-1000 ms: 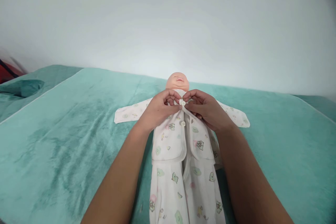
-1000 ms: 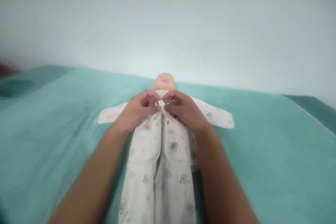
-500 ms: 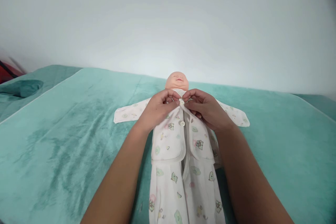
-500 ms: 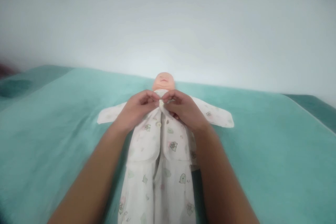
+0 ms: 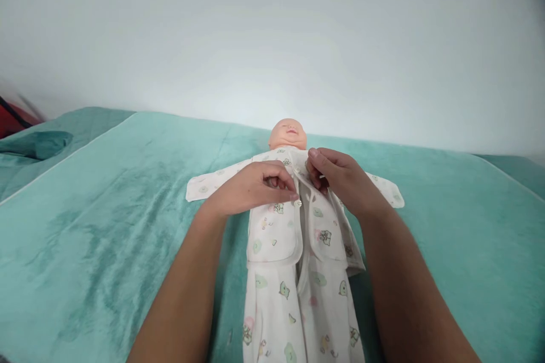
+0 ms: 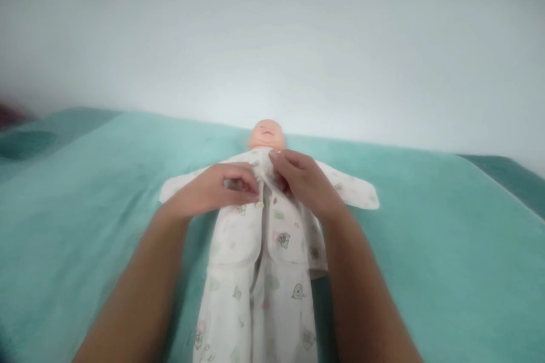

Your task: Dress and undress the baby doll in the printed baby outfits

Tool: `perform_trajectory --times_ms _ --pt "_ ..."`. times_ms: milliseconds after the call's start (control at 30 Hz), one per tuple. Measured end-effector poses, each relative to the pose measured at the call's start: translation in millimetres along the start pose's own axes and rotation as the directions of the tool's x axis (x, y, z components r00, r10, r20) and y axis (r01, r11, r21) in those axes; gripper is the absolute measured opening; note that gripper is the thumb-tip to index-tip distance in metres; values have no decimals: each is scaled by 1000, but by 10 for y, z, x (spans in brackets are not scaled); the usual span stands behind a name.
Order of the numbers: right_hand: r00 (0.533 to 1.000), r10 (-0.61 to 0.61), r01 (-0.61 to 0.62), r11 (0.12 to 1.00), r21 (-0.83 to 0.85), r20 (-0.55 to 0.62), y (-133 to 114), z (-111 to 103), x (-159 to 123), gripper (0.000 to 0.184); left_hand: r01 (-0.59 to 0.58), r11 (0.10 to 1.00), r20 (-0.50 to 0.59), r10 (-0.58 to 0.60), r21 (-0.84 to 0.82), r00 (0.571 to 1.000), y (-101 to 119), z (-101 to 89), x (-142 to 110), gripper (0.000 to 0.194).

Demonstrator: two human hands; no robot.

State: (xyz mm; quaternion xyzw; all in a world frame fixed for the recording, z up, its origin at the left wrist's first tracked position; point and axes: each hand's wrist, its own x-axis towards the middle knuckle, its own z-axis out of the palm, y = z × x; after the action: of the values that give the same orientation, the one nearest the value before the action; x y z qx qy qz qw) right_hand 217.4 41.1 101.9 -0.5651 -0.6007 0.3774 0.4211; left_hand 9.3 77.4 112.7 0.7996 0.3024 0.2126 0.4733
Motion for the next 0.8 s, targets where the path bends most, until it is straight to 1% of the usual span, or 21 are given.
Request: perform_trajectory --times_ms 33,100,167,233,333,400,467,567,633,700,800 --pt "1000 19 -20 993 -114 -3 -69 -24 -58 54 -13 999 19 13 32 1000 8 0 -7 17" --pt "995 99 -89 941 -325 14 -183 -69 -189 56 -36 995 35 33 90 999 18 11 -13 17" --pt "983 181 -143 877 -459 40 -239 -100 -308 56 -58 991 39 54 121 998 19 27 -12 15" --pt "975 213 -152 844 -514 61 -240 -115 -383 54 -88 990 48 83 113 995 14 34 -10 11" --pt "977 185 -103 841 -532 102 -220 -133 -404 50 -91 995 66 87 50 994 7 18 -21 10" --pt "972 178 -77 857 -510 152 -238 -148 -385 44 -62 998 69 62 -1 996 4 -2 -35 11" --pt "962 175 -63 891 -449 212 -280 -158 -362 39 -49 998 64 52 -44 997 4 -21 -51 11" --pt "945 140 -52 956 -289 295 -320 -138 -327 34 -68 992 50 73 -107 996 4 -29 -64 10" --pt "934 122 -71 985 -160 335 -292 -100 -302 33 -63 988 44 70 -138 997 4 -22 -64 10" --pt "933 116 -105 993 -50 341 -222 -54 -284 36 -49 985 49 57 -163 997 0 -11 -59 10" --pt "950 104 -122 992 44 294 -88 10 -291 43 -33 977 63 47 -211 997 -9 6 -49 11"
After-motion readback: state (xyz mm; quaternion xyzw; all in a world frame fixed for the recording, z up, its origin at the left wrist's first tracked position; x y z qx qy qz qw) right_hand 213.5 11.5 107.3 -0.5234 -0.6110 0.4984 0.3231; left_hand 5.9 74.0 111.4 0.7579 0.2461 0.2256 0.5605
